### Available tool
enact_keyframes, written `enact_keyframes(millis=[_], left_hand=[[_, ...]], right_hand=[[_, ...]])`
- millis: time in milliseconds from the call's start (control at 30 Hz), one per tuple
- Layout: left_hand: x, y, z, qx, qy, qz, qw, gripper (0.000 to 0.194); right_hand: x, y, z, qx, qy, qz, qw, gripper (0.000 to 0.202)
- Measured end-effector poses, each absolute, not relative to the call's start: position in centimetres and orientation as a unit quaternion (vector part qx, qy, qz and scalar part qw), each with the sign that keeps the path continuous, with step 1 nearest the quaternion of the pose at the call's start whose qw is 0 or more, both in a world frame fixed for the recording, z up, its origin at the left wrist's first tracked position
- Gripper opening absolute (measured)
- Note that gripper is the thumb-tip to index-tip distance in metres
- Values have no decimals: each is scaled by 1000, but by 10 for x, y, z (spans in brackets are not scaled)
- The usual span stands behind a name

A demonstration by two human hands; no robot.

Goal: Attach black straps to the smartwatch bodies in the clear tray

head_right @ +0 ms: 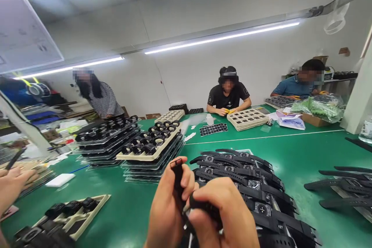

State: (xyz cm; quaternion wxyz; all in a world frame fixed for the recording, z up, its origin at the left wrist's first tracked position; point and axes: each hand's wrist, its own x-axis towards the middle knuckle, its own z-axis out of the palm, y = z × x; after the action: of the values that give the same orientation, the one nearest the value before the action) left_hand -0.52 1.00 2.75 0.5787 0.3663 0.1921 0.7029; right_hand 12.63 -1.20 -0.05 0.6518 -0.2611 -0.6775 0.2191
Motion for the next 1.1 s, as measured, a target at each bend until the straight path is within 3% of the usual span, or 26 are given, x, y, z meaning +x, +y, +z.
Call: enact_keyframes(millis=[167,400,567,833,1100], left_hand=[[2,15,19,355,236,699,575,39],[5,-8,8,387,269,703,532,42],[5,-8,13,365,289,716,520,44],[3,-6,10,363,320,733,478,46],[2,-6,9,386,327,716,481,51]], right_hand=[[123,7,4,-288,-722,120,617,34],[109,-1,0,-323,-648,112,680,20],[118,4,9,-250,-709,57,657,27],[121,7,10,-216,-733,67,642,35],[108,1,8,-252,-664,104,697,29]])
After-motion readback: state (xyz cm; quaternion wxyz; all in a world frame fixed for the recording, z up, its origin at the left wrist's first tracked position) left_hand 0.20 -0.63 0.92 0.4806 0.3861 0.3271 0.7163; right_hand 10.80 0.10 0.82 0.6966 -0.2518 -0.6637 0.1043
